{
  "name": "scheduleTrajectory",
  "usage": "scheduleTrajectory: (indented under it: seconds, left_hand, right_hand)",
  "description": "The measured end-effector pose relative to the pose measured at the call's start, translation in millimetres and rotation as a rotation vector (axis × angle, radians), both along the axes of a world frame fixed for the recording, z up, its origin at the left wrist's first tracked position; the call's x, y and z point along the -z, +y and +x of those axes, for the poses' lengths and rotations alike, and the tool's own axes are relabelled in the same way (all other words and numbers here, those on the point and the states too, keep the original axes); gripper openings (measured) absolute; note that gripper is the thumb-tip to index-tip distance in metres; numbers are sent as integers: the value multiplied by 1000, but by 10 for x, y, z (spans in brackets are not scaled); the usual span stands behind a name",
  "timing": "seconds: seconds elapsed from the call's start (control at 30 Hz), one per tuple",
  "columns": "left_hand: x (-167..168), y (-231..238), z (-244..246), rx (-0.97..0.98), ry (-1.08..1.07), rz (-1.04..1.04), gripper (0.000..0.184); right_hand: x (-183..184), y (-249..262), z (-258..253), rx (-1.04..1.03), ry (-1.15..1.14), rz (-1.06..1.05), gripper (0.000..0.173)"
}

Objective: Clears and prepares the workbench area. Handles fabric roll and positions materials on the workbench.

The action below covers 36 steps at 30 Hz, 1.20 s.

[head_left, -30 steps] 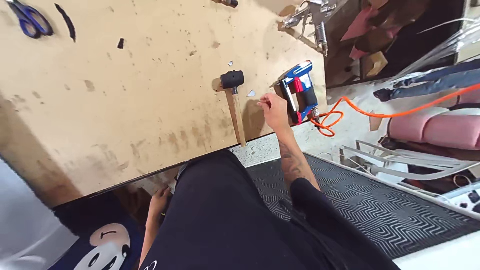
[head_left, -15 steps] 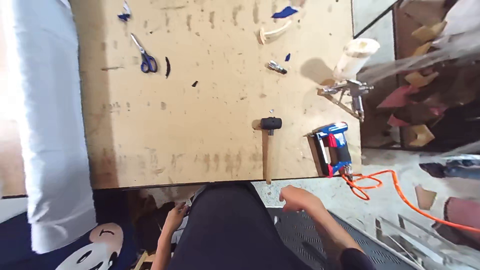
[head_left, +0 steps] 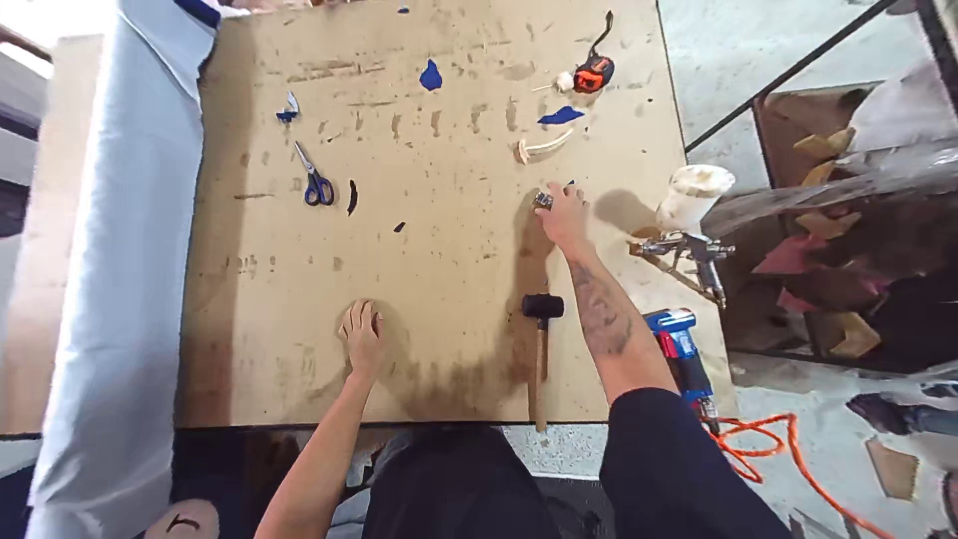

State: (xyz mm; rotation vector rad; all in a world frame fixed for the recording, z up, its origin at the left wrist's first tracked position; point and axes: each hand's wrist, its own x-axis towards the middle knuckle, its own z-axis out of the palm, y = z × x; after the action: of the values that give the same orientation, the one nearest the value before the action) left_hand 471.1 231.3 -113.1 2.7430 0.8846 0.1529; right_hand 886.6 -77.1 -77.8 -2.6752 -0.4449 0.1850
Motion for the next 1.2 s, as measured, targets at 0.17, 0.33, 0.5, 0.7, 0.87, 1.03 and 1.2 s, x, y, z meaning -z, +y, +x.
scheduleTrajectory:
  seconds: [0.17, 0.33, 0.5, 0.7, 0.87, 1.03, 1.2]
  left_hand:
    - [103, -42, 78, -28, 28, 124, 47]
    - [119, -24, 120, -28, 80, 139, 49]
    - [84, -39, 128, -41, 97, 122, 50]
    - [108, -22, 148, -42, 76, 137, 49]
    - [138, -7, 124, -33, 25, 136, 47]
    - [170, 9, 107, -34, -4, 136, 46]
    - [176, 17, 119, -27, 19, 131, 49]
  right_hand:
    - [-36, 181, 336, -6, -4, -35, 48]
    - [-56, 263, 901, 146, -60, 66, 56]
    - [-54, 553, 1383, -112, -4, -127, 48]
    - [-507, 1040, 1670, 9, -137, -121, 45]
    - [-216, 946, 2189, 107, -63, -191, 60]
    - [167, 842, 2339, 226, -66, -1, 51]
    - [145, 1046, 2676, 238, -200, 2, 56]
